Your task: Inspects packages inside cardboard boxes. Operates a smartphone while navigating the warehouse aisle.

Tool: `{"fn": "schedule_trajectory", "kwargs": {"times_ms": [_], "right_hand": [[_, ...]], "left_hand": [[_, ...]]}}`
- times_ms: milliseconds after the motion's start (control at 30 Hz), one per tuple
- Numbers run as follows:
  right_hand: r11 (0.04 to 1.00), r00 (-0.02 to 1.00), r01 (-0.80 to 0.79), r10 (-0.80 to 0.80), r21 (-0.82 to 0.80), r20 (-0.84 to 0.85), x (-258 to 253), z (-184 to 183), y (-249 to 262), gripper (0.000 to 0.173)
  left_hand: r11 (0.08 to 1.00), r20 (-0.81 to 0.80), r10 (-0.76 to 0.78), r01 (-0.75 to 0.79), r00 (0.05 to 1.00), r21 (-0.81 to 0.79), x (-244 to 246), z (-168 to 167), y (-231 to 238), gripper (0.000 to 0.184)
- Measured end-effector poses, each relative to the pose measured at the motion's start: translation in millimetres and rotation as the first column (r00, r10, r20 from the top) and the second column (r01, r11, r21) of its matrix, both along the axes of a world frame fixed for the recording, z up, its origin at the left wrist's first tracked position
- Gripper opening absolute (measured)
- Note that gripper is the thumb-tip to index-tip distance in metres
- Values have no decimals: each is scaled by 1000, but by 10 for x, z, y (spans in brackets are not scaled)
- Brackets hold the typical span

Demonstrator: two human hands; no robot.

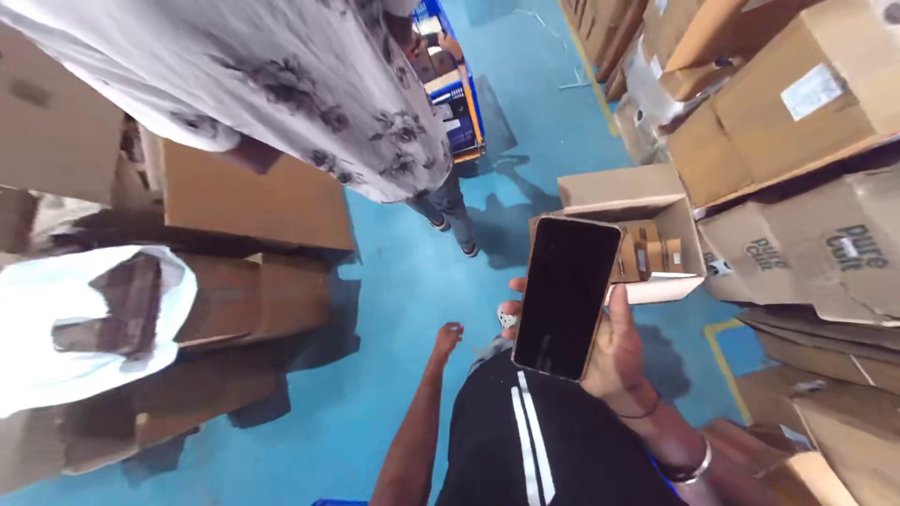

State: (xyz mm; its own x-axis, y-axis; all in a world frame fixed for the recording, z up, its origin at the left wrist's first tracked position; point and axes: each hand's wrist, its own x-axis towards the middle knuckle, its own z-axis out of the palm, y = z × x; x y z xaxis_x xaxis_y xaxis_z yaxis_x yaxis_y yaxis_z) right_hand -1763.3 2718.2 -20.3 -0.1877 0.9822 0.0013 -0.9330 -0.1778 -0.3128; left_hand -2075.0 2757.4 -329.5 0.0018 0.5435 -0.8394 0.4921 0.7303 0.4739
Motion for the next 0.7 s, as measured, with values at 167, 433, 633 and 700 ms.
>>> {"fn": "schedule_trajectory", "kwargs": {"times_ms": [167, 433, 633, 700], "right_hand": [[1000, 998, -25, 26, 17, -55, 146, -17, 1160, 75], [1000, 980, 0, 5, 26, -197, 756, -192, 3291, 72], [996, 987, 25, -11, 80, -160, 1330, 52, 4694, 77], [993, 995, 38, -27, 115, -96, 1516, 131, 5125, 82]], "left_hand": [[981, 105, -64, 43, 992, 187, 642, 491, 1760, 42], [999, -19, -7, 6, 1000, -39, 614, -66, 3056, 41], [976, -169, 78, -110, 982, -186, 714, 226, 3833, 39], [976, -155, 113, -139, 981, -165, 858, 239, 4260, 37]]}}
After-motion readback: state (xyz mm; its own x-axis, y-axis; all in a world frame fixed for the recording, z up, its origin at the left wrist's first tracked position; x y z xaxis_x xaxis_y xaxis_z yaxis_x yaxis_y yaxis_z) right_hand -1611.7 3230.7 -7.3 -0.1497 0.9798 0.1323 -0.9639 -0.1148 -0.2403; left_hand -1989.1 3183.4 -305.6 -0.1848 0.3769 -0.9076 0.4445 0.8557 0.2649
